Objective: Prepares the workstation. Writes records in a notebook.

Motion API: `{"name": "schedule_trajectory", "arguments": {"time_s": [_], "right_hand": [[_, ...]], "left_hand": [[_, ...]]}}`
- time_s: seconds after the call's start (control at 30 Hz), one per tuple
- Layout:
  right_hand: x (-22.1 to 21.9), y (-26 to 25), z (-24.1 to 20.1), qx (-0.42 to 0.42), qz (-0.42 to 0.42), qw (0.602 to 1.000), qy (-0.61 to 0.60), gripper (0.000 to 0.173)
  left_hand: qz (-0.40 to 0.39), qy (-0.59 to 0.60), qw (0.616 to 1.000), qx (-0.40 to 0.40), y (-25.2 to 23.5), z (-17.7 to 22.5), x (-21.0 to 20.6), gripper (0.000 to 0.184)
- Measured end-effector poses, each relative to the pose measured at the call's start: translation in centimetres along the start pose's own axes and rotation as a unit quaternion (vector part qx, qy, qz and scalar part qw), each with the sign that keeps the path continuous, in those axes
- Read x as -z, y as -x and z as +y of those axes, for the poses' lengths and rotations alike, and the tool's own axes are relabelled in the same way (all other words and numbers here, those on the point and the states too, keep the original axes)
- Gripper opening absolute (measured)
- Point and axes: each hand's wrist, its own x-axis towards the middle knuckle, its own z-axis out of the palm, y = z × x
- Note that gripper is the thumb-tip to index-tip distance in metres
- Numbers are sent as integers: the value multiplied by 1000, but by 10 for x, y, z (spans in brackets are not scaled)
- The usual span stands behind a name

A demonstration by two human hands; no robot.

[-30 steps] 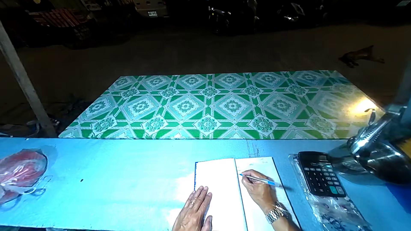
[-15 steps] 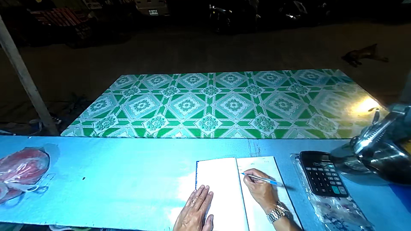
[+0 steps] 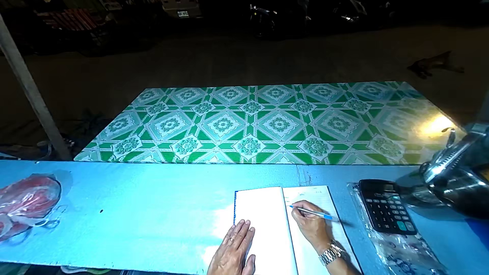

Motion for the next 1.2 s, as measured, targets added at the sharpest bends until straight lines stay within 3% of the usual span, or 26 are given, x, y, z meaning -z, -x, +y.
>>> {"name": "schedule_trajectory", "arguments": {"time_s": [0.2, 0.33, 0.73, 0.97, 1.07, 1.2], "right_hand": [[15, -4, -5, -29, 25, 998, -56, 9], [20, 0, -2, -11, 3, 1000, 8, 11], [15, -1, -1, -16, -14, 1000, -13, 11], [12, 0, 5, -6, -7, 997, 72, 13], [15, -2, 0, -25, 11, 1000, 2, 11], [30, -8, -8, -120, 10, 982, -142, 11]], "left_hand": [[-1, 3, 1000, 0, -1, 0, 0, 60], [1, 2, 1000, 0, 0, 1, 0, 60], [-3, 3, 1000, -3, 0, -1, 1, 60], [-5, -1, 1000, -3, 0, -1, 0, 60], [-10, -3, 1000, -2, 0, -1, 1, 60], [-10, 4, 1000, 1, 0, -1, 0, 60]]}}
